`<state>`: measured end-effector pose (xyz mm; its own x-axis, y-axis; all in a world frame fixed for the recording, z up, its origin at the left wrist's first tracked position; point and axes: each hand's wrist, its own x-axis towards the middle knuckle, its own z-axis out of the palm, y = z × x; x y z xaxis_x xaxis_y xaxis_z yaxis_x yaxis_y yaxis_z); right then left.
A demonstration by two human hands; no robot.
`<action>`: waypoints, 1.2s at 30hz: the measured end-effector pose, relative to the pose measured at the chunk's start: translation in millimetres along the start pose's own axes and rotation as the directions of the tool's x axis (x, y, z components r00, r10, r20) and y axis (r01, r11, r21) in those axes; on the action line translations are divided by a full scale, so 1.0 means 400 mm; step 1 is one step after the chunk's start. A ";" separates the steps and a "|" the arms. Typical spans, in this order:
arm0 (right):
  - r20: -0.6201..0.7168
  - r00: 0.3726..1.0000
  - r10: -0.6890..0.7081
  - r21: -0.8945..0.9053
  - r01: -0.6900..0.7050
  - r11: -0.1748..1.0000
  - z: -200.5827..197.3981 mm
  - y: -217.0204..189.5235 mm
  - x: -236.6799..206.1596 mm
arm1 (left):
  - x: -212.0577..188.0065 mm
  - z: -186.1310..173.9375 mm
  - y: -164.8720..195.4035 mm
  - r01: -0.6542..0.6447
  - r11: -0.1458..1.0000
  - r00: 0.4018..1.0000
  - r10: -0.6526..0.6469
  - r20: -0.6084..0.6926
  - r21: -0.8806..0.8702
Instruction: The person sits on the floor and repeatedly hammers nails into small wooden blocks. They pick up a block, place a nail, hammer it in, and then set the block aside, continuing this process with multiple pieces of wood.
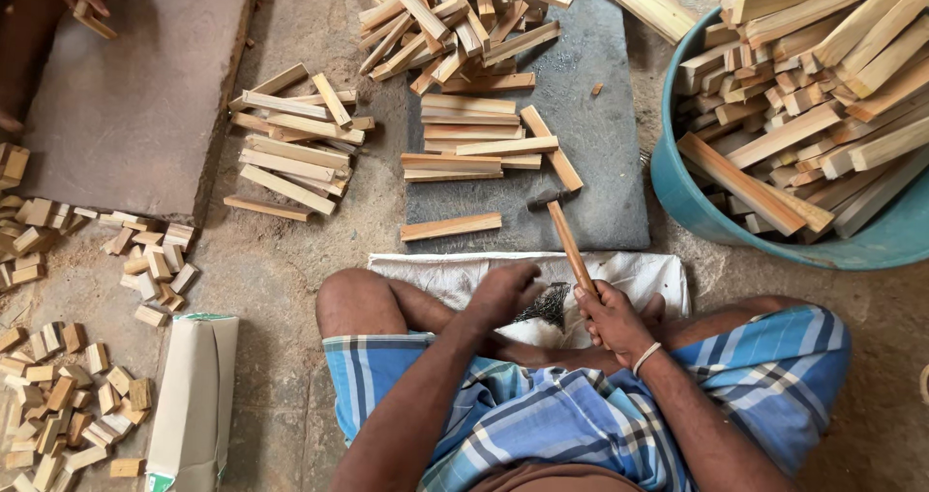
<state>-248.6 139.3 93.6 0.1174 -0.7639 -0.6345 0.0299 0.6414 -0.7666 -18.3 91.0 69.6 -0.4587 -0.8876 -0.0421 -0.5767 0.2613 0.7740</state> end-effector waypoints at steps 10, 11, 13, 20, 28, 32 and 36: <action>0.094 0.991 0.094 0.069 -0.101 0.993 -0.025 0.023 0.034 | 0.127 -0.078 -0.155 0.163 0.924 0.843 -0.312 -0.439 -0.345; 0.094 0.991 0.100 0.063 -0.106 0.992 -0.024 0.019 0.033 | 0.144 -0.081 -0.160 0.179 0.907 0.839 -0.343 -0.422 -0.381; 0.096 0.989 0.108 0.058 -0.114 0.992 -0.022 0.010 0.028 | 0.168 -0.081 -0.164 0.170 0.960 0.883 -0.249 -0.398 -0.225; 0.042 0.996 0.075 -0.038 -0.074 0.997 -0.002 0.001 0.014 | 0.175 -0.062 -0.185 0.056 0.998 0.905 -0.034 -0.424 0.039; -0.021 0.857 -0.515 -0.633 0.387 0.670 0.034 -0.024 -0.046 | 0.166 -0.058 -0.199 0.024 0.989 0.893 0.044 -0.448 0.143; 0.022 0.712 -0.702 -0.800 0.434 0.415 0.057 -0.044 -0.067 | 0.160 -0.056 -0.198 -0.026 0.992 0.882 0.080 -0.465 0.121; 0.058 0.778 -0.626 -0.914 0.294 0.281 0.069 -0.045 -0.058 | 0.160 -0.057 -0.205 0.065 0.983 0.900 0.016 -0.435 0.172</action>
<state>-224.6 147.4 124.6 0.1303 -0.9914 -0.0079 -0.8639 -0.1096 -0.4917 15.1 4.1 17.7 -0.1287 -0.9598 0.2494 -0.7126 0.2644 0.6498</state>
